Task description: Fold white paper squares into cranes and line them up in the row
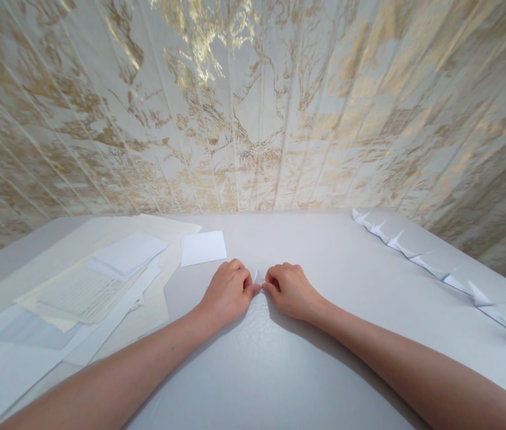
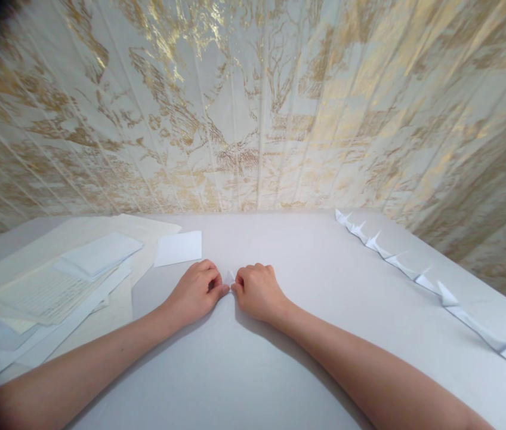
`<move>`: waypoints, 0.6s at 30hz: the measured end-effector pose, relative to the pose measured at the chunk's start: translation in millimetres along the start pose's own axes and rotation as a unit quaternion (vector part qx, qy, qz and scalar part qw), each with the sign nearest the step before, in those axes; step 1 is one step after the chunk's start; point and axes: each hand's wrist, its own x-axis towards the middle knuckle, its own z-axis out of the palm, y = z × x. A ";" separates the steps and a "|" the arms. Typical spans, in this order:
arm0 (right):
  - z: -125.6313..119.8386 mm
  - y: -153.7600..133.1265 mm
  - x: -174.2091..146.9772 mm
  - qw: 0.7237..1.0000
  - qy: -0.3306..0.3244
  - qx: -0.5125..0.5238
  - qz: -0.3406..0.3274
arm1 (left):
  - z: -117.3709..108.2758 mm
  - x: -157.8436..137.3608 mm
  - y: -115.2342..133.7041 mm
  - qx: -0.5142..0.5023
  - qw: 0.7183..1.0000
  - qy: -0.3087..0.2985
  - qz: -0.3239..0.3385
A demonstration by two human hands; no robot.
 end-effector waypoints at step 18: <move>9.0 0.5 -3.6 0.998 0.048 0.037 0.036 | 5.0 2.2 -1.2 0.020 1.000 0.015 -0.012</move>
